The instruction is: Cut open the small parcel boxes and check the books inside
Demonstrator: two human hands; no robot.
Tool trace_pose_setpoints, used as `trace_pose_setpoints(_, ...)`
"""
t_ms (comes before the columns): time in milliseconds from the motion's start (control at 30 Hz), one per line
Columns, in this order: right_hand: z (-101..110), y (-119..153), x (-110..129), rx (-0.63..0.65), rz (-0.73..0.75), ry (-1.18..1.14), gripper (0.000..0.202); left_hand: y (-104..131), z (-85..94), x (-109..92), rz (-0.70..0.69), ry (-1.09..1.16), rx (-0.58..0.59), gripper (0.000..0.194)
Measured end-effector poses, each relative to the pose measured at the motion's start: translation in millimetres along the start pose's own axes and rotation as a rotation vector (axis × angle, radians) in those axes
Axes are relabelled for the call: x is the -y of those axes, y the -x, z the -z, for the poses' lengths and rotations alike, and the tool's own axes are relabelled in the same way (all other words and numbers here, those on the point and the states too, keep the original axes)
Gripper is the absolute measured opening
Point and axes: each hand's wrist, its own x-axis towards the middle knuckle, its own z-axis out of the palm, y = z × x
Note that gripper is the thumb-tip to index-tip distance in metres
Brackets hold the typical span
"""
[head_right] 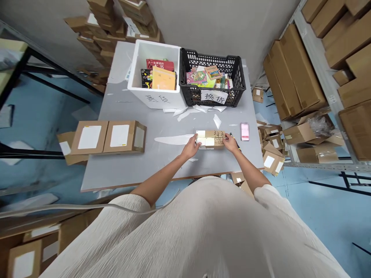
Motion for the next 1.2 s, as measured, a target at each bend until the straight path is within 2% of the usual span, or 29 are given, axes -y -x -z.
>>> trace_pose_setpoints(200,2,6,2,-0.037,-0.046,-0.054,0.052,4,-1.0,2,0.041,0.082,0.002,0.078)
trace_pose_setpoints(333,6,-4,8,-0.106,-0.053,-0.15,0.062,2,-0.6,1,0.048,0.072,-0.01,0.071)
trace_pose_setpoints(433,6,-14,15,-0.135,0.016,-0.216,0.067,2,-0.1,3,0.021,0.06,-0.003,0.063)
trace_pose_setpoints(567,4,-23,22,-0.038,0.114,-0.076,0.054,2,0.8,4,-0.012,0.036,0.011,0.048)
trace_pose_setpoints(700,6,-27,22,0.03,0.089,0.132,0.051,0,2.8,0,-0.035,0.003,0.005,0.042)
trace_pose_setpoints(833,12,-33,20,0.066,0.091,0.158,0.05,2,8.3,-7,-0.084,-0.068,-0.037,0.038)
trace_pose_setpoints(1000,10,-39,14,0.104,0.103,0.123,0.047,12,16.5,-14,-0.183,-0.066,-0.085,0.021)
trace_pose_setpoints(1100,6,-41,9,0.09,0.118,0.138,0.052,19,19.6,-16,-0.229,-0.097,-0.056,0.024)
trace_pose_setpoints(1200,4,-39,5,0.093,0.121,0.192,0.059,26,21.0,-15,-0.248,-0.175,0.042,0.018)
